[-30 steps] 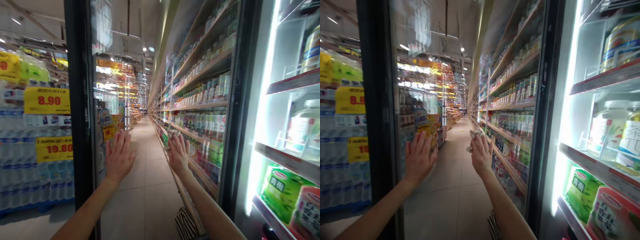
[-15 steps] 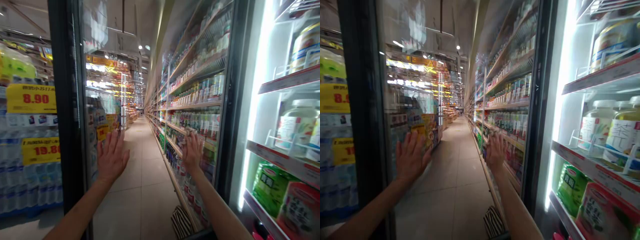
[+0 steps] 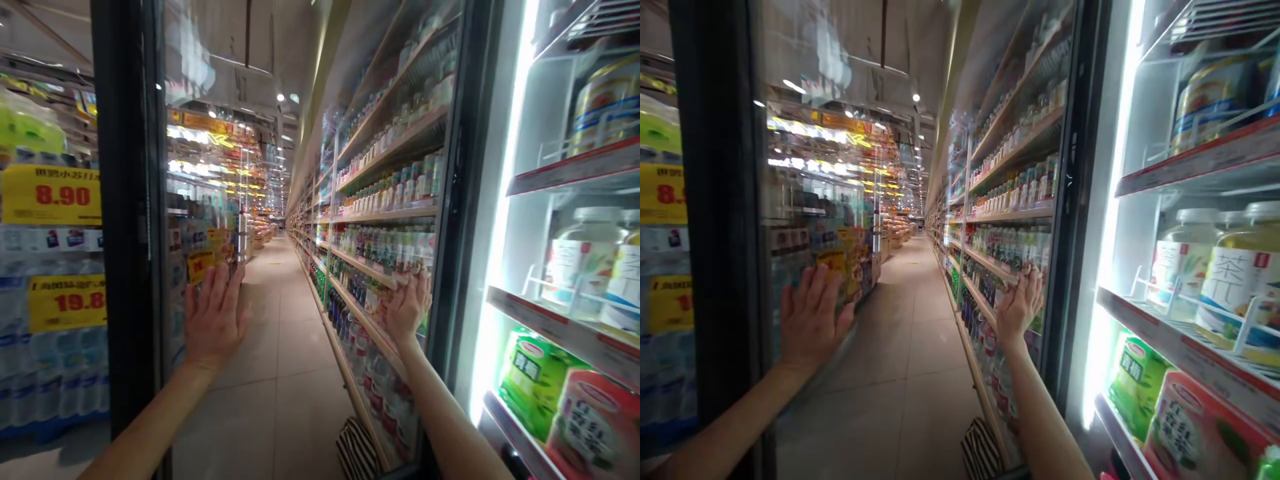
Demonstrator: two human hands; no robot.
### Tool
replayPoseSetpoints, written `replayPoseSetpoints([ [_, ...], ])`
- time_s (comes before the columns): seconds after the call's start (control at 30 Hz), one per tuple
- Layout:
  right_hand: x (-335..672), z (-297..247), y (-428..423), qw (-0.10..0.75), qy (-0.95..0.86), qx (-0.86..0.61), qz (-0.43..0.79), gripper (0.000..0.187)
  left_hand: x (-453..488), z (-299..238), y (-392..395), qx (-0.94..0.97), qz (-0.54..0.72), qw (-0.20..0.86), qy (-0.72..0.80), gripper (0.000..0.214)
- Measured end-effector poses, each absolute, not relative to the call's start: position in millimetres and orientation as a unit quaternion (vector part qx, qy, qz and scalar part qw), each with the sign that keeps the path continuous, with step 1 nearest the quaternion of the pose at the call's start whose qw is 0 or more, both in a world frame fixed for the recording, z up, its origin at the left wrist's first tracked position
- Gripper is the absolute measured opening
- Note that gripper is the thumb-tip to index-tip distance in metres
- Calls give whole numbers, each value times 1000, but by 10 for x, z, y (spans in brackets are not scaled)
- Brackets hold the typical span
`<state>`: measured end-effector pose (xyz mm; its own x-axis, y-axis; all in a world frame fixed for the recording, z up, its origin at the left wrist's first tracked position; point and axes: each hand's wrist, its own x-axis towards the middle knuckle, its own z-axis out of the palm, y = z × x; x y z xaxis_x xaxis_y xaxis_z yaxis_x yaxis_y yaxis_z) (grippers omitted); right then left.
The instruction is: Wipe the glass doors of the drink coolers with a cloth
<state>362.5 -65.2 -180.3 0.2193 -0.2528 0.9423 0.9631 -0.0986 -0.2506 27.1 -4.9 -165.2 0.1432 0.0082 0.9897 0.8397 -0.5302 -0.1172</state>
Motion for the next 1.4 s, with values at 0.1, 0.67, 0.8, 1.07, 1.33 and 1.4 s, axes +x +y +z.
replayPoseSetpoints([
  [0.1,3500,-1833,-615,558,-389,-496,-540,41,261,-1660,-2,-649,-569,397,-312,67],
  [0.67,3651,-1468,-601,516,-501,-409,-562,40,374,-1470,-199,-657,-596,316,-338,73],
  [0.8,3836,-1320,-655,526,-467,-435,-563,38,379,-1406,-172,-656,-593,326,-333,71],
  [1.07,3202,-1292,-534,507,-513,-403,-563,39,360,-1433,-75,-639,-587,376,-325,70],
  [1.33,3399,-1122,-570,582,-386,-461,-548,39,349,-1429,-52,-636,-588,395,-307,64],
  [1.4,3363,-1074,-535,601,-368,-464,-537,40,356,-1430,-53,-633,-591,396,-306,65],
])
